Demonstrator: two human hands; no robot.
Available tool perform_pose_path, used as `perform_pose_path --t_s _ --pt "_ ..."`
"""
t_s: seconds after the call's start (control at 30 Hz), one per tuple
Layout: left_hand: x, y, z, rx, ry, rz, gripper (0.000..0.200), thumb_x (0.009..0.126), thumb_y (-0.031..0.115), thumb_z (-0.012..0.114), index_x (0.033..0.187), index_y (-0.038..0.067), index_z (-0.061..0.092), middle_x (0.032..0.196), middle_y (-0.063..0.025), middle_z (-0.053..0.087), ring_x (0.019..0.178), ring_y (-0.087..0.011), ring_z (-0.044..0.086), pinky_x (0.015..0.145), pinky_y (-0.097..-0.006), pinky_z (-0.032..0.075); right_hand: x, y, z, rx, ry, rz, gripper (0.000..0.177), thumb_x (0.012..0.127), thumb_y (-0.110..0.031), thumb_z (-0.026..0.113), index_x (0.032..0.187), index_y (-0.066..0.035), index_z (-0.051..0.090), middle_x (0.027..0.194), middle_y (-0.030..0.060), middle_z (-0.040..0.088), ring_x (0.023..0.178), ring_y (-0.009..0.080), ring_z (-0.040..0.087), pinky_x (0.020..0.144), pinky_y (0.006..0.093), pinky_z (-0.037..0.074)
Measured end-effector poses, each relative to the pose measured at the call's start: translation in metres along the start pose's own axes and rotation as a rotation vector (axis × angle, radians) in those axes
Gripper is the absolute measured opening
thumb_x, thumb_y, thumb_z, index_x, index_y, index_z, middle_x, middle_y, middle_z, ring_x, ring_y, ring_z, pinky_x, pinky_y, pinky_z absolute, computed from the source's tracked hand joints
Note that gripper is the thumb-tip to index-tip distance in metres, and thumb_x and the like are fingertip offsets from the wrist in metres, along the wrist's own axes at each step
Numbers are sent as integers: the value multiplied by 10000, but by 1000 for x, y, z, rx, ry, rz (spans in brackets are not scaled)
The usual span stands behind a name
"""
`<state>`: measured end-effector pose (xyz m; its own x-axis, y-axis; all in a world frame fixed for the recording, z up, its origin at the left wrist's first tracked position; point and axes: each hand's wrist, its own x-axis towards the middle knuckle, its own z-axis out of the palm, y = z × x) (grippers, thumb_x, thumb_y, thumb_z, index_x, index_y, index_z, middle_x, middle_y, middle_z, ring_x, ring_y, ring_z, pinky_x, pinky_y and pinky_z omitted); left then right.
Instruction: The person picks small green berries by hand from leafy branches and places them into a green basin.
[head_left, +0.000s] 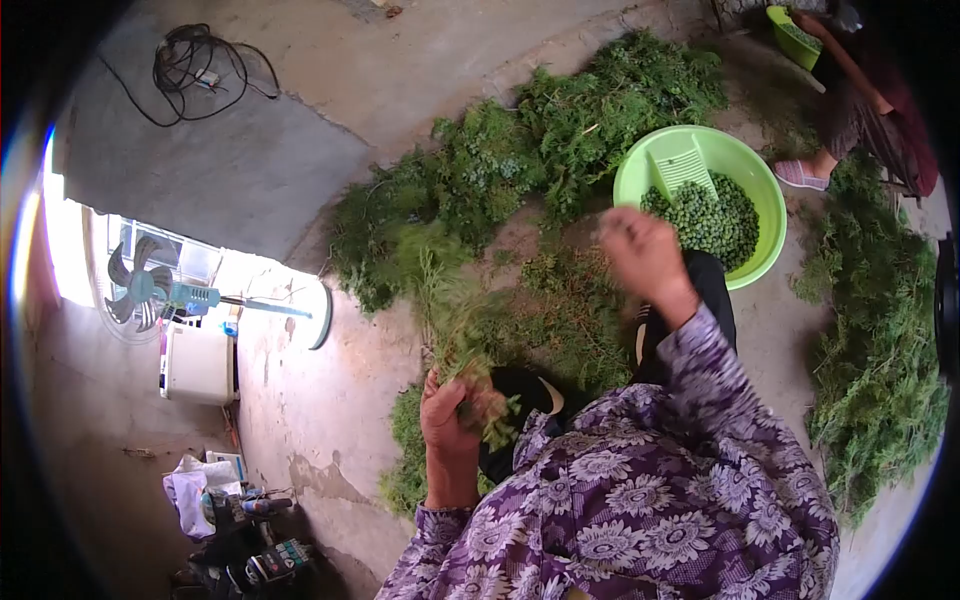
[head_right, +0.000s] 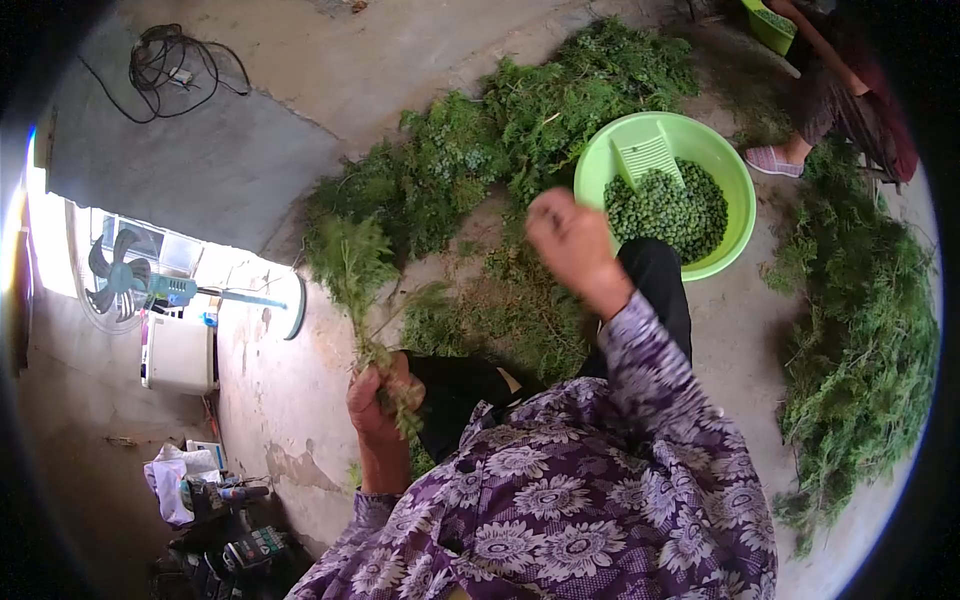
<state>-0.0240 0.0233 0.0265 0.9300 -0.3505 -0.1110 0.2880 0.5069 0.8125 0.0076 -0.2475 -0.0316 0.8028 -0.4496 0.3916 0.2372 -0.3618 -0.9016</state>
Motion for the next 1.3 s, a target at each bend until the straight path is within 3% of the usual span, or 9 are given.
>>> perform_pose_path --t_s 0.1,0.17,0.27,0.37,0.57,0.63,0.83,1.1,1.3 --pt "2 3 0 -245 -300 -45 178 748 173 579 778 47 456 580 -57 447 409 -95 374 366 -233 313 42 22 -45 -246 237 102 218 752 -151 561 935 -38 596 831 141 607 696 218 593 625 303 471" --pt "4 4 -2 -489 -610 -70 166 748 158 581 756 59 448 579 -53 454 400 -100 367 359 -233 302 65 79 -64 -640 397 -178 278 753 -194 566 987 -47 590 984 165 575 808 263 586 708 349 465" --pt "9 11 6 -523 -714 -80 162 763 125 593 735 69 444 593 -48 483 382 -71 389 330 -212 281 60 117 -79 -962 393 118 296 738 -217 566 980 -49 595 1091 176 525 879 296 565 782 383 442" --pt "7 16 20 -554 -746 -97 141 805 67 538 704 61 439 596 -72 516 345 -55 380 305 -199 269 49 147 -80 -925 423 79 270 716 -208 573 941 -66 618 1042 156 557 871 298 564 779 373 442" --pt "10 21 40 -578 -817 -133 137 810 30 459 674 39 447 597 -108 534 343 -89 404 297 -215 300 16 139 -34 180 107 469 137 685 -119 580 749 -6 627 723 87 615 646 161 573 625 270 467" --pt "9 21 42 -587 -816 -138 134 807 29 463 674 33 450 598 -119 533 342 -96 410 299 -221 308 2 123 -10 341 -76 368 192 681 -133 616 818 1 623 731 74 606 645 114 543 623 248 458" --pt "6 17 50 -558 -809 -162 136 802 31 477 669 33 448 592 -120 528 344 -96 417 316 -218 322 -36 32 24 1114 -756 712 482 764 -227 646 1140 -7 440 976 95 564 838 178 579 715 268 474" --pt "-6 11 44 -416 -789 -128 152 775 60 574 703 55 441 599 -77 505 386 -85 428 318 -216 290 -26 3 41 1166 -738 605 255 774 -252 640 875 -60 506 819 15 551 730 128 607 592 218 487" --pt "-18 7 45 -333 -745 -138 223 734 181 637 707 61 451 580 -35 465 410 -85 403 350 -220 292 -38 -15 49 1177 -569 615 377 777 -263 629 1035 -16 507 822 58 568 631 135 568 503 237 462"
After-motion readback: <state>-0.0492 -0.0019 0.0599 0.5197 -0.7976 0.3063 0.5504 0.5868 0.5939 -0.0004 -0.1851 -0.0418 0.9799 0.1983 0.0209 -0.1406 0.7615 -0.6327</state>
